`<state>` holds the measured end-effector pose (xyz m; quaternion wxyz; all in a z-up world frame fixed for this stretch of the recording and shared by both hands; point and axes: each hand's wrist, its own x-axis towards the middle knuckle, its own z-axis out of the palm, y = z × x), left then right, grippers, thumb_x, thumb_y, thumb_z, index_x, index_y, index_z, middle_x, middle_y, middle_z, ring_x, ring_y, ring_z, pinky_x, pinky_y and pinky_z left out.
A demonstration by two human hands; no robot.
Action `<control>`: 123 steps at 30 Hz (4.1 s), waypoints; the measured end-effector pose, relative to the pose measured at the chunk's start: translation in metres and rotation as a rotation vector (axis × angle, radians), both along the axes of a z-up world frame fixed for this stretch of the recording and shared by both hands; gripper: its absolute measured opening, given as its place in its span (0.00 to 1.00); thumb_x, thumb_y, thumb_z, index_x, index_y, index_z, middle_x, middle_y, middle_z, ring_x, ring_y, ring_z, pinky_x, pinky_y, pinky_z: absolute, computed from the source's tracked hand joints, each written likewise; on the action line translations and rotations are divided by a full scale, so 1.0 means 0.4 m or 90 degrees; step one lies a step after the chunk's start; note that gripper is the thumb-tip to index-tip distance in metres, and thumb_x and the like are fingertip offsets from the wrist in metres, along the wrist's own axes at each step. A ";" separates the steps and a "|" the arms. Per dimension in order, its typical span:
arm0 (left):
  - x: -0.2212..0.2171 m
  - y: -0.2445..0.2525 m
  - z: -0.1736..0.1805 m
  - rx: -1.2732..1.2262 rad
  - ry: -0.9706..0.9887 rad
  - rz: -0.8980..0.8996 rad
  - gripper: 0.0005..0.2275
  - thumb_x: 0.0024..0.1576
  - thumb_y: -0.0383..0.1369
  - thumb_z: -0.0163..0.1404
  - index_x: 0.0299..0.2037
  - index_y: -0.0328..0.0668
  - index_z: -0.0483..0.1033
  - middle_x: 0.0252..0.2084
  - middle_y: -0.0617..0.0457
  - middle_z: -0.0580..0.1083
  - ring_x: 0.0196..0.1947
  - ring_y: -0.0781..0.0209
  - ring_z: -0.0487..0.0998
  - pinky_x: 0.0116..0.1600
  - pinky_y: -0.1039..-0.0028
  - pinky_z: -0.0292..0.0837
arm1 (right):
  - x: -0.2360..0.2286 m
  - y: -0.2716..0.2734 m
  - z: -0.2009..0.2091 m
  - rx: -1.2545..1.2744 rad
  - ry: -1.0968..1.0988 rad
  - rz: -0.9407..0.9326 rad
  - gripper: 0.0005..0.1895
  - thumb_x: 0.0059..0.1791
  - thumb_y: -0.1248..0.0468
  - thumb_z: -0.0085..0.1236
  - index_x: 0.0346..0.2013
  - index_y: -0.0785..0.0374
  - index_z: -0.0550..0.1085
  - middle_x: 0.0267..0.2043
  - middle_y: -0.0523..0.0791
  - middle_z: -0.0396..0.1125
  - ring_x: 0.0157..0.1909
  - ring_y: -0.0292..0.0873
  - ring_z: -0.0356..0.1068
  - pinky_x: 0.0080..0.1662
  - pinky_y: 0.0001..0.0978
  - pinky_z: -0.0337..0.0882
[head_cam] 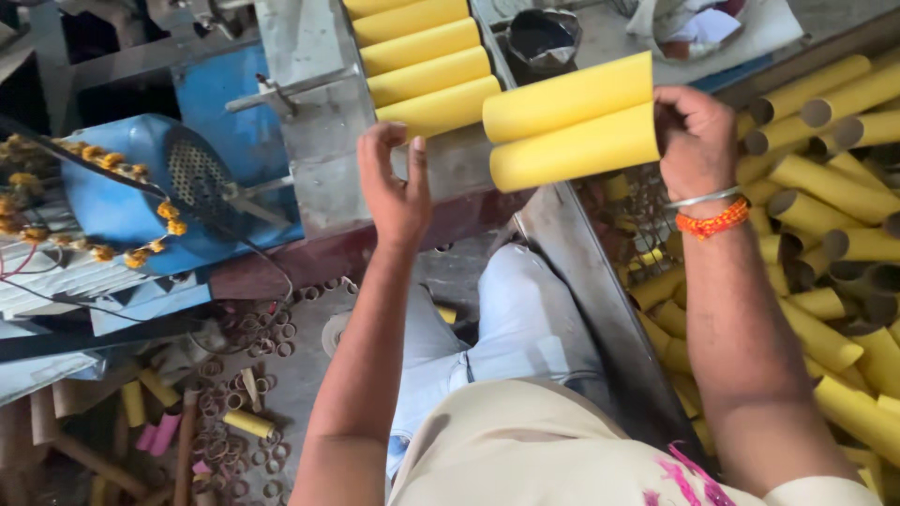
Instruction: The person repeatedly picks yellow cylindrical paper tubes from a wire basket and places them onto a metal tray. The person handles the cylinders one at a time or in small groups, moving them from the basket to the tray throughout the clip.
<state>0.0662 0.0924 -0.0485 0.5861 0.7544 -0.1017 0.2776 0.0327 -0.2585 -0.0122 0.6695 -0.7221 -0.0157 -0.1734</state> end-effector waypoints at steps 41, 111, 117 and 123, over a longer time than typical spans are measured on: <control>-0.168 -0.471 -0.007 0.507 -0.026 -0.519 0.16 0.51 0.40 0.59 0.46 0.43 0.77 0.41 0.49 0.78 0.41 0.46 0.80 0.42 0.58 0.75 | -0.463 -0.492 -0.795 -0.869 0.644 0.013 0.50 0.39 0.43 0.72 0.69 0.59 0.63 0.69 0.63 0.57 0.71 0.69 0.53 0.69 0.57 0.55; 0.032 -0.076 0.081 0.167 0.069 -0.296 0.29 0.63 0.41 0.59 0.71 0.41 0.63 0.65 0.42 0.72 0.65 0.42 0.75 0.70 0.57 0.69 | -0.038 0.162 0.080 0.257 -0.128 0.028 0.08 0.56 0.79 0.56 0.46 0.66 0.72 0.44 0.47 0.73 0.46 0.45 0.77 0.55 0.40 0.79; -0.046 -0.160 0.131 0.395 -0.042 -0.271 0.35 0.46 0.40 0.64 0.64 0.44 0.66 0.53 0.45 0.74 0.54 0.41 0.76 0.58 0.55 0.70 | -0.025 0.209 0.021 0.298 -0.106 0.068 0.09 0.55 0.79 0.56 0.47 0.66 0.72 0.47 0.45 0.72 0.52 0.43 0.76 0.61 0.35 0.76; 0.063 -0.101 0.017 0.577 -0.063 -0.129 0.31 0.44 0.32 0.63 0.62 0.49 0.69 0.50 0.49 0.74 0.53 0.45 0.74 0.60 0.55 0.69 | -0.076 0.039 -0.054 0.199 0.038 0.003 0.07 0.55 0.73 0.59 0.48 0.66 0.75 0.46 0.45 0.74 0.48 0.39 0.75 0.54 0.30 0.76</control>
